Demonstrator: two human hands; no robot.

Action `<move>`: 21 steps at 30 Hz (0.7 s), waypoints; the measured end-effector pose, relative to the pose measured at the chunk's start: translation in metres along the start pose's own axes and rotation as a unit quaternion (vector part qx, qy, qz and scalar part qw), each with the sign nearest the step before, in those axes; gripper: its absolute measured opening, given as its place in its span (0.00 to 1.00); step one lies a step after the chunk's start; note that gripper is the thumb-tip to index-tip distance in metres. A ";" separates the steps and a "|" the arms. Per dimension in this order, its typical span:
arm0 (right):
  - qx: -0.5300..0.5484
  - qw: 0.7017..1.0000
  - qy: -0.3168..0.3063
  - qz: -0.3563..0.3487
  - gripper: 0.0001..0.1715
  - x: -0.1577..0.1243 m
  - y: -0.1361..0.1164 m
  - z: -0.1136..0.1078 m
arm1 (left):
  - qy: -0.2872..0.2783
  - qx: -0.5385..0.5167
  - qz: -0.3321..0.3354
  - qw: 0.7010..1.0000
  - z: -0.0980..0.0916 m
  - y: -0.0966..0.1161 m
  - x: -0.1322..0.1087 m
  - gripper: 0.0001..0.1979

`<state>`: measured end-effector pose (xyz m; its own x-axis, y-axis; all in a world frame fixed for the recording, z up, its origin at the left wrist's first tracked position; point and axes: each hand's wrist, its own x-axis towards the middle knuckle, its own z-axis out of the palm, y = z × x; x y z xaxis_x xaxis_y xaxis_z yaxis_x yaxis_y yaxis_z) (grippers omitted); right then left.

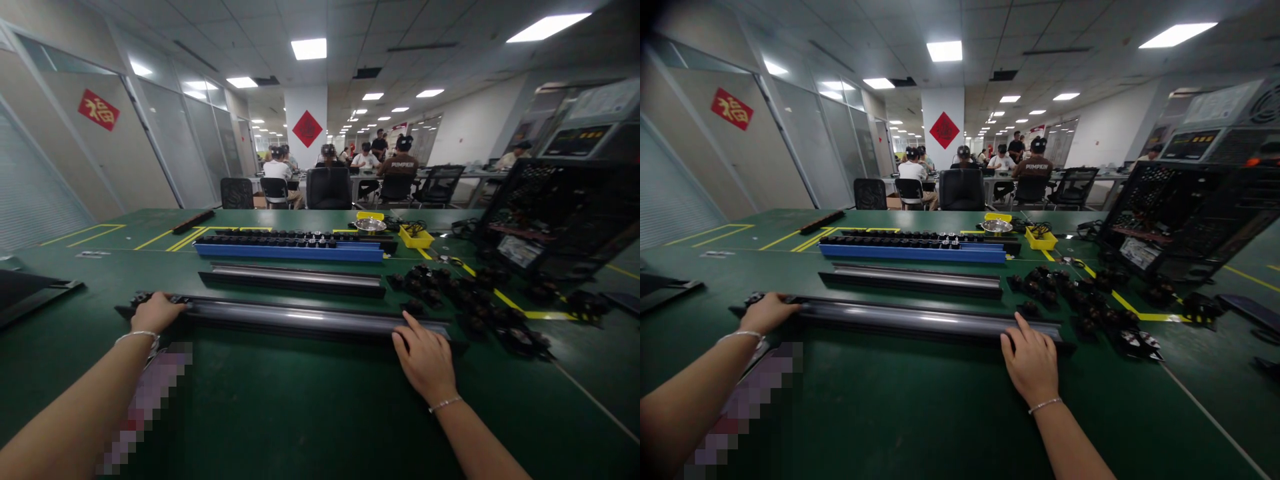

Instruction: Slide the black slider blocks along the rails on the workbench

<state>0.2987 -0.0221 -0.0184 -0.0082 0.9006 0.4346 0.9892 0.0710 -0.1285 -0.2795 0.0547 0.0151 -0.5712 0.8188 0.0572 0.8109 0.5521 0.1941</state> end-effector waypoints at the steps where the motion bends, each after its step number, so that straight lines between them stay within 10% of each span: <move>1: 0.002 1.000 -0.001 -0.001 0.21 0.000 0.000 0.000 | -0.007 0.002 -0.013 1.000 -0.001 0.002 -0.002 0.29; 21: 0.014 1.000 -0.005 -0.002 0.24 0.000 0.003 -0.001 | -0.048 0.005 -0.039 0.998 -0.011 0.028 -0.025 0.28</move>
<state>0.3016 -0.0218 -0.0178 -0.0133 0.9046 0.4260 0.9848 0.0856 -0.1511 -0.2442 0.0477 0.0303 -0.6185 0.7840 -0.0529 0.7656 0.6165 0.1839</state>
